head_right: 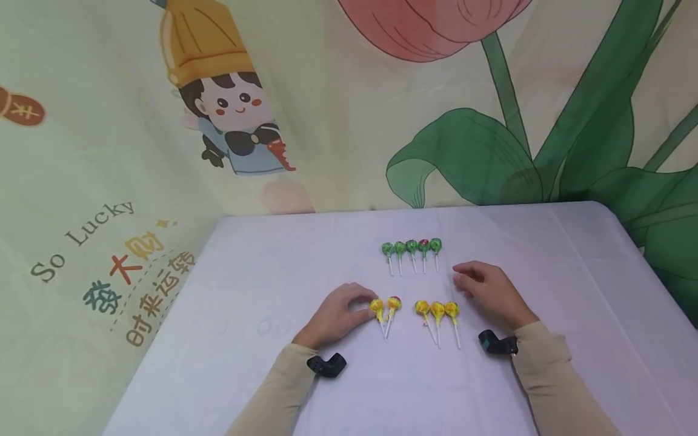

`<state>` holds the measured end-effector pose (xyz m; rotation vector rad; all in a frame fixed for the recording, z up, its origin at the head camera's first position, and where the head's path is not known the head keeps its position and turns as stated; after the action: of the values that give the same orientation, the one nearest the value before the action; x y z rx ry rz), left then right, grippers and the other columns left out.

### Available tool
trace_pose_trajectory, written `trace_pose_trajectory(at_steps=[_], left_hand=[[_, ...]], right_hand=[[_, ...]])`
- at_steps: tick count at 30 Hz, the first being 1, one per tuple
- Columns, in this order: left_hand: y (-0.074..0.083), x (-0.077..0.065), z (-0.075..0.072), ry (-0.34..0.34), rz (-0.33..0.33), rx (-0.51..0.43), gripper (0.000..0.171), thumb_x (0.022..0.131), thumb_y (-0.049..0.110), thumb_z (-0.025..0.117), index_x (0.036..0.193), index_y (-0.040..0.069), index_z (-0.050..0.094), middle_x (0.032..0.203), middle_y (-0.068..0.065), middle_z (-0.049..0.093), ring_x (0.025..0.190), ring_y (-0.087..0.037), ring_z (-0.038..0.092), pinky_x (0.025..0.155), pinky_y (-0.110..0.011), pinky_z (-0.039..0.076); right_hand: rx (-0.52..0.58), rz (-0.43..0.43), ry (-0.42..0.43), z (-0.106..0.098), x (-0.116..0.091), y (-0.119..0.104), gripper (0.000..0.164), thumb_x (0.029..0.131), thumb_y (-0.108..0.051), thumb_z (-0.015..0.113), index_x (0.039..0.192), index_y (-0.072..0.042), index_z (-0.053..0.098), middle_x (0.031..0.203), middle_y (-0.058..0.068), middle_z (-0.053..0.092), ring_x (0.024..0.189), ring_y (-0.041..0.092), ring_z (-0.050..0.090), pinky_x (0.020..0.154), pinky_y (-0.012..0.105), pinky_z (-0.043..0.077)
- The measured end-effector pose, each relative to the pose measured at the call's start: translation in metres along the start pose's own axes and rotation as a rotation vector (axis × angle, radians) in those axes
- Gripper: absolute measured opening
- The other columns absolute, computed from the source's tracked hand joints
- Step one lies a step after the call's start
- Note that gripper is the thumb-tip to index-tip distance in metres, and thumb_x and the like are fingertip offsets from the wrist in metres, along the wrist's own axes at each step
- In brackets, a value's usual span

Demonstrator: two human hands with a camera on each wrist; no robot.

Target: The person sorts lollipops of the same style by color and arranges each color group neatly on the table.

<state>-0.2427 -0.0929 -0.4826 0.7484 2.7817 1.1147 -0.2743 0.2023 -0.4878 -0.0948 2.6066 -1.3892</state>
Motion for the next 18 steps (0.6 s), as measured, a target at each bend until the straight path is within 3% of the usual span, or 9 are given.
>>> trace_pose_trajectory(at_steps=[12,18], left_hand=[[-0.002,-0.002,0.0,-0.03,-0.001,-0.022,0.025,0.094,0.034,0.072,0.118,0.026,0.071,0.109,0.017,0.064,0.103,-0.005,0.055,0.094,-0.032,0.046],[-0.005,-0.003,-0.001,-0.052,-0.02,-0.047,0.025,0.094,0.032,0.072,0.119,0.027,0.07,0.112,0.016,0.063,0.105,-0.005,0.056,0.097,-0.033,0.045]], right_hand=[[-0.056,-0.069,0.023,0.006,-0.019,0.003,0.04,0.101,-0.035,0.062,0.128,-0.006,0.063,0.112,0.01,0.067,0.092,0.025,0.059,0.072,0.019,0.051],[-0.111,-0.107,0.002,0.01,-0.026,-0.002,0.04,0.101,-0.034,0.061,0.128,-0.005,0.064,0.127,0.014,0.063,0.108,0.028,0.058,0.087,0.037,0.053]])
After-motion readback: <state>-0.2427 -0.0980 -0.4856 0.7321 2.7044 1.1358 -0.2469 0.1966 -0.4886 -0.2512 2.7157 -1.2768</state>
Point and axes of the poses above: each hand's wrist, its own x-axis towards the middle knuckle, its own z-axis out of the palm, y = z × x, the point moved 8 cm from there along x, towards the middle knuckle
